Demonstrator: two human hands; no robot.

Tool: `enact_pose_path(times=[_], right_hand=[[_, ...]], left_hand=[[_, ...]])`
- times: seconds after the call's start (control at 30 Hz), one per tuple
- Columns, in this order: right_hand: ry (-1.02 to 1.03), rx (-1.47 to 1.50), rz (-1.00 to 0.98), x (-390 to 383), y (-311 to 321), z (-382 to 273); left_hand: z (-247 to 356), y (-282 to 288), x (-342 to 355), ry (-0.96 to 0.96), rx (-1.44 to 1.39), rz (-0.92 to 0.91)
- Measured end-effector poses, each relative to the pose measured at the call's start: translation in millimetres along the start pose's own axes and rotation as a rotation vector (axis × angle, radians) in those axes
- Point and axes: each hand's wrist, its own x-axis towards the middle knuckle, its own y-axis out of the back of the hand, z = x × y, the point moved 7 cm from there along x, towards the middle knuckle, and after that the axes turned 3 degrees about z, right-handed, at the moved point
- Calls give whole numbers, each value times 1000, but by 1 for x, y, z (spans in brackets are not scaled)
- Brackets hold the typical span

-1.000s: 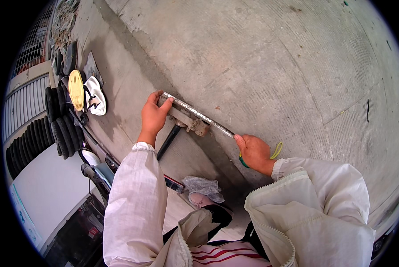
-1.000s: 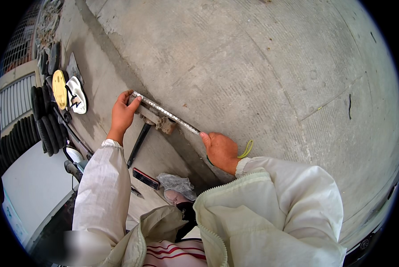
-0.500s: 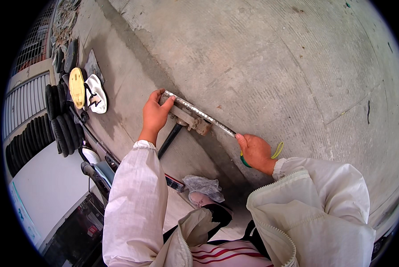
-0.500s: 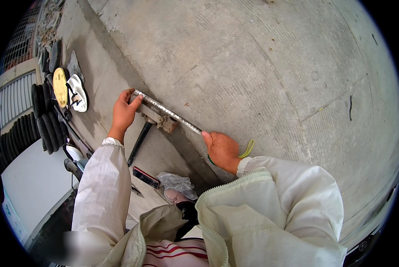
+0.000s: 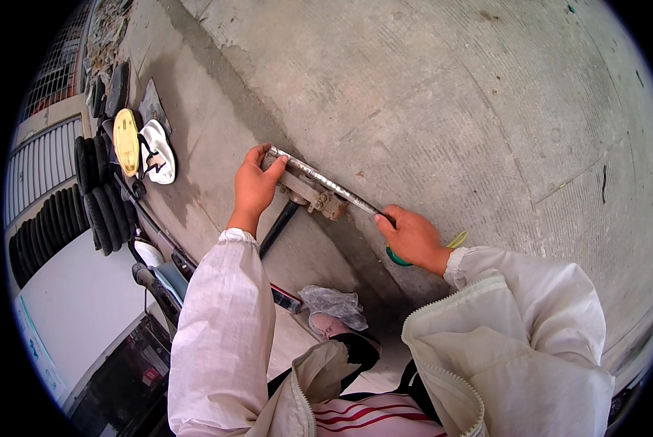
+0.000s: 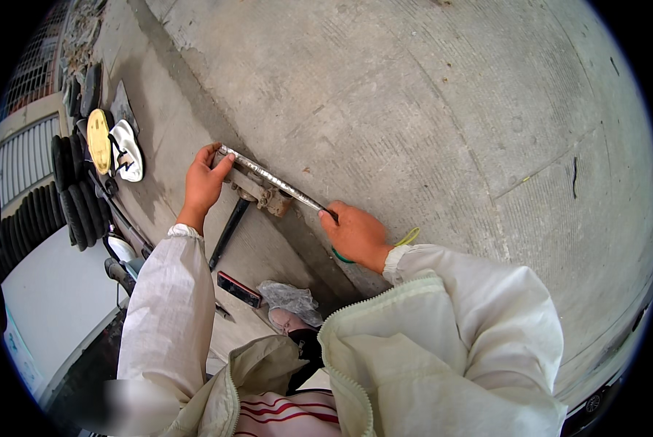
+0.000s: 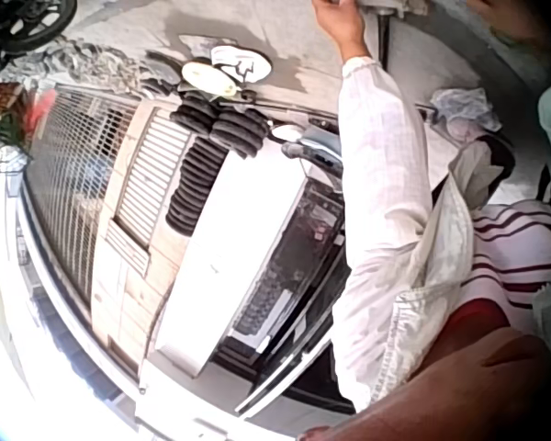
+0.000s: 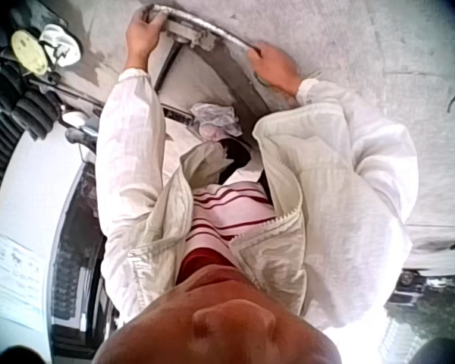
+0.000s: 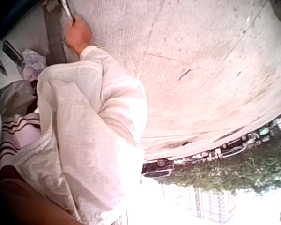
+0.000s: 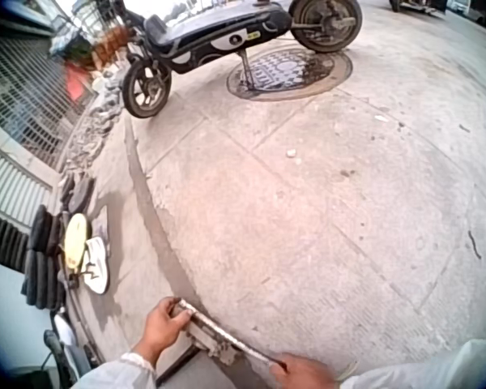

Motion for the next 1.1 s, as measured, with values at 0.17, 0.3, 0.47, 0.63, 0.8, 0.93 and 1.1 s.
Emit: enact_pose_path(times=[0.17,0.3,0.47,0.63,0.8,0.93,1.1], right_hand=[[110,34,-27,29,-12,-23],[175,76,-28,46,-25,-31],[80,158,-78,53,-32,-25],[37,196,-77,58,-35,-21],[61,210,-26,56,-35,-24],[99,150,-8,58,-37,-23],[136,147,37,57,-37,-25]], left_hand=[[0,0,1,-11,12,14],[2,2,-2,7,53,33],[8,2,-5,22,54,35],[13,3,-7,-13,85,66],[12,6,-7,-14,87,73],[18,4,-9,41,110,20],[19,5,-10,37,114,35]])
